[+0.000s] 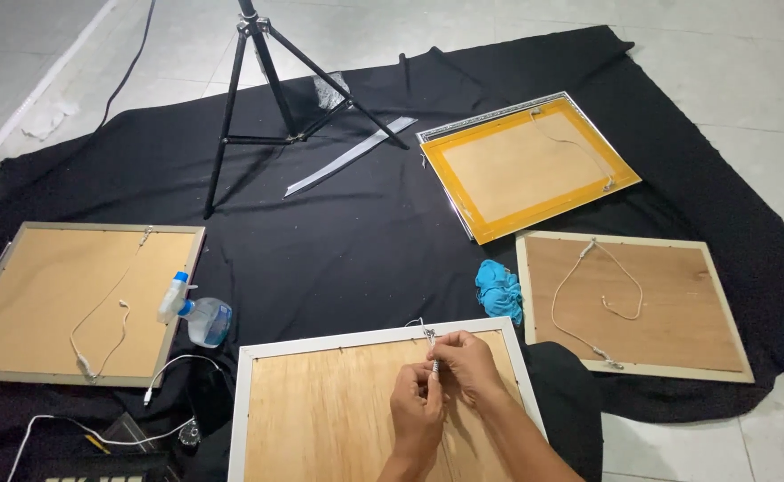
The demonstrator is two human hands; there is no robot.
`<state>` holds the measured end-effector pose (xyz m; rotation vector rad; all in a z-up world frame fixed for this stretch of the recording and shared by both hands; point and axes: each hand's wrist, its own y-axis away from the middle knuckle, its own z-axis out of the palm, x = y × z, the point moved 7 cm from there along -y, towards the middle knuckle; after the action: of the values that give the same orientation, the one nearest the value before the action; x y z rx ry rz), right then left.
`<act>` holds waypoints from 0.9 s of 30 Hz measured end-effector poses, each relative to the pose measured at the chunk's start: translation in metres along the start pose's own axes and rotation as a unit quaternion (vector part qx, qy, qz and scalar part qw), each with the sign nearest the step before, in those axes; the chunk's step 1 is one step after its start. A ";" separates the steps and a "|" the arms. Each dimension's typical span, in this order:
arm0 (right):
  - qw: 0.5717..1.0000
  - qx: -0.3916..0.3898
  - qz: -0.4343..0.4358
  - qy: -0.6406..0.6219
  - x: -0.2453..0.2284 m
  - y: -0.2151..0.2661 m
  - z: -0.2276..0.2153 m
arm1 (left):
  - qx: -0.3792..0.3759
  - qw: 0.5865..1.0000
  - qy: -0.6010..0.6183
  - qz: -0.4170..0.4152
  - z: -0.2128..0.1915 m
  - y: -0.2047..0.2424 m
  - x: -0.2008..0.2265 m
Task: Attaching and tying a hanging wire to the back of a picture frame.
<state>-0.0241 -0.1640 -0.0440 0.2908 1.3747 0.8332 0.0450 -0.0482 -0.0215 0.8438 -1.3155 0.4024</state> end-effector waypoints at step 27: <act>0.978 -0.002 -0.157 0.139 -0.010 0.021 -0.016 | -0.020 0.998 0.051 -0.045 0.003 0.003 0.003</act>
<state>-0.0464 -0.1610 -0.0271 -0.0515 1.6292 0.6262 0.0410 -0.0491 -0.0174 0.8361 -1.1839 0.3429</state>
